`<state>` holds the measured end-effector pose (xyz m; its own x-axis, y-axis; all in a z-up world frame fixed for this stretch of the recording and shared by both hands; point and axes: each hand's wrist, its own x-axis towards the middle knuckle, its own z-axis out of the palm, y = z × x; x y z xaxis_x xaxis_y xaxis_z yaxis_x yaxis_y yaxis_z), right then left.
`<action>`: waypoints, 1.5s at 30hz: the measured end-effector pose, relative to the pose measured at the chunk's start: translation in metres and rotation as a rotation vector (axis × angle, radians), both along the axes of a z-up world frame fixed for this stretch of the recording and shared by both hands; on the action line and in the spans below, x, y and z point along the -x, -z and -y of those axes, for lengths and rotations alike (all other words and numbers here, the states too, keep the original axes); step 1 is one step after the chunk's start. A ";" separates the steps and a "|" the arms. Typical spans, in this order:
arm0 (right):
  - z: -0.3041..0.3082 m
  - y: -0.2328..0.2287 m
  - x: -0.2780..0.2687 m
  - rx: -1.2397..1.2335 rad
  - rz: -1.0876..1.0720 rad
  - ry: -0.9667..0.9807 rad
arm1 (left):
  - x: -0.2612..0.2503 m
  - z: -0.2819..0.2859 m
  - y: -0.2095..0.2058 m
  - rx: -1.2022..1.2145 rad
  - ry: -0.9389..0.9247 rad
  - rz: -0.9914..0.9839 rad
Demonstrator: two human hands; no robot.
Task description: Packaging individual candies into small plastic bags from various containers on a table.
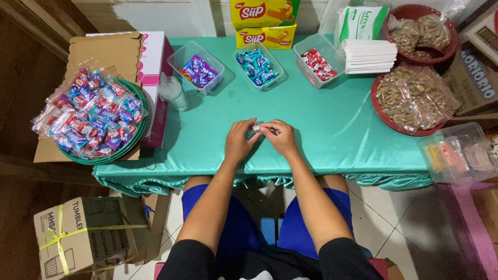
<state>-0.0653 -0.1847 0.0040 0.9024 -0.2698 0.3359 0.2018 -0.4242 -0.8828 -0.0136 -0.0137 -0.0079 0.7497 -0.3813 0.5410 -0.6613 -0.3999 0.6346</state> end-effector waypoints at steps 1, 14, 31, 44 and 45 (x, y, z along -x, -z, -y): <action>-0.001 0.000 0.000 0.000 0.000 0.001 | 0.000 0.000 -0.001 0.000 0.001 0.000; 0.001 -0.002 0.004 -0.104 -0.018 -0.134 | 0.007 -0.001 -0.017 0.012 0.019 -0.030; 0.025 0.031 -0.014 -0.470 -0.097 0.105 | 0.002 0.002 0.001 0.162 -0.139 -0.180; -0.070 -0.089 -0.215 0.390 0.061 -0.242 | -0.007 -0.014 -0.021 0.136 -0.084 -0.259; -0.077 -0.090 -0.237 0.546 0.104 -0.340 | -0.008 -0.013 -0.017 0.134 -0.093 -0.242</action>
<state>0.1717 -0.1077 0.0941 0.8626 0.2595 0.4342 0.4769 -0.7032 -0.5273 -0.0054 -0.0010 0.0094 0.8913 -0.2421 0.3834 -0.4490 -0.3533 0.8207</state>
